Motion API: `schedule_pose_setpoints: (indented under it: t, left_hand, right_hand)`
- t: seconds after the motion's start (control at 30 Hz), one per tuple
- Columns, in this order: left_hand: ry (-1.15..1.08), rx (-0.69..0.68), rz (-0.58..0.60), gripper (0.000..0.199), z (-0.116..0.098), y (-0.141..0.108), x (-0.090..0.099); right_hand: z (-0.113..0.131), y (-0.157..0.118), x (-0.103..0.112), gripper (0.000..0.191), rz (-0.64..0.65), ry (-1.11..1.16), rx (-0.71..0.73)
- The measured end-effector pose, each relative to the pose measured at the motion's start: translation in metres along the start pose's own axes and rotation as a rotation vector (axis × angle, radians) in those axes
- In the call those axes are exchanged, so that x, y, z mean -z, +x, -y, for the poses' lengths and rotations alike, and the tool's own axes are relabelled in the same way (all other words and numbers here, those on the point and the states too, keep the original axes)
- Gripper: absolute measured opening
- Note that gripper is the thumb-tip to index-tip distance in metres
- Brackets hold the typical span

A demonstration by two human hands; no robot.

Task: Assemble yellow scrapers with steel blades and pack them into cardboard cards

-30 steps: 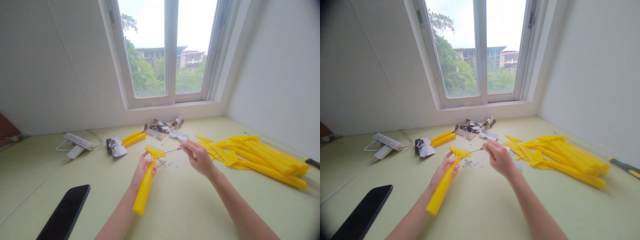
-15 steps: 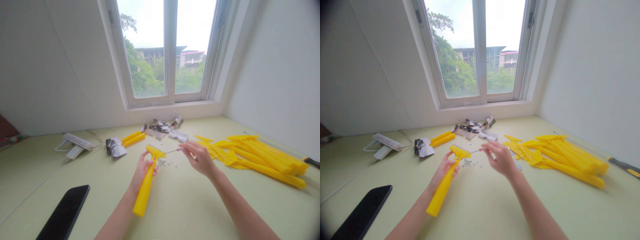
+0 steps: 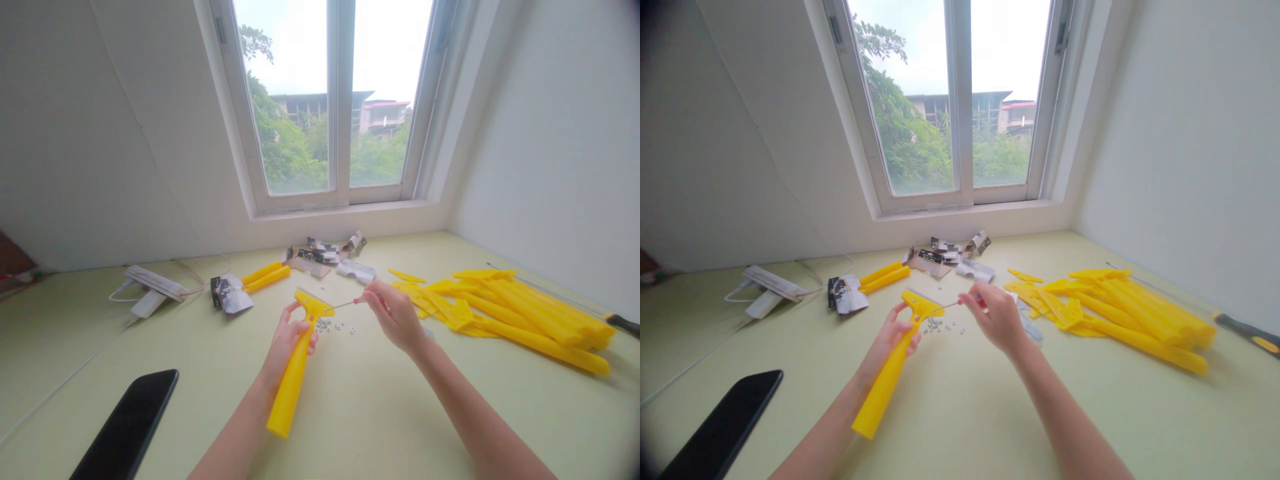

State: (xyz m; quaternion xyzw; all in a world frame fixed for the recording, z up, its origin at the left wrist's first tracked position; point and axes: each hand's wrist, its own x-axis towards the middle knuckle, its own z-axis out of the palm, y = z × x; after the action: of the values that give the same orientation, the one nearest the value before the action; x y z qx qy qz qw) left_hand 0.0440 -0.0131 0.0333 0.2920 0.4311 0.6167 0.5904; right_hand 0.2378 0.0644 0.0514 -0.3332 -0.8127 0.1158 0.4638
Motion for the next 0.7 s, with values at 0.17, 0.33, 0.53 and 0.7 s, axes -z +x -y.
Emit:
schedule_pose_setpoints:
  t: [0.17, 0.33, 0.53, 0.7]
  left_hand:
    - [-0.01, 0.006, 0.0, 0.048, -0.0004, 0.0003, 0.0008]
    - [-0.016, -0.011, 0.004, 0.045, -0.0005, -0.0002, 0.0001]
    - [-0.018, -0.001, 0.014, 0.048, -0.0012, 0.0005, -0.0004]
    - [-0.029, -0.008, 0.002, 0.048, -0.0026, -0.0008, -0.0005]
  right_hand:
    - [0.0038, 0.0004, -0.0005, 0.027, -0.01, 0.088, 0.068]
    - [0.005, 0.0015, -0.0013, 0.012, -0.055, 0.09, 0.071]
    - [0.0003, -0.0003, -0.0041, 0.013, -0.122, 0.057, -0.008]
    - [-0.0014, -0.0001, -0.0007, 0.024, -0.038, 0.084, 0.02]
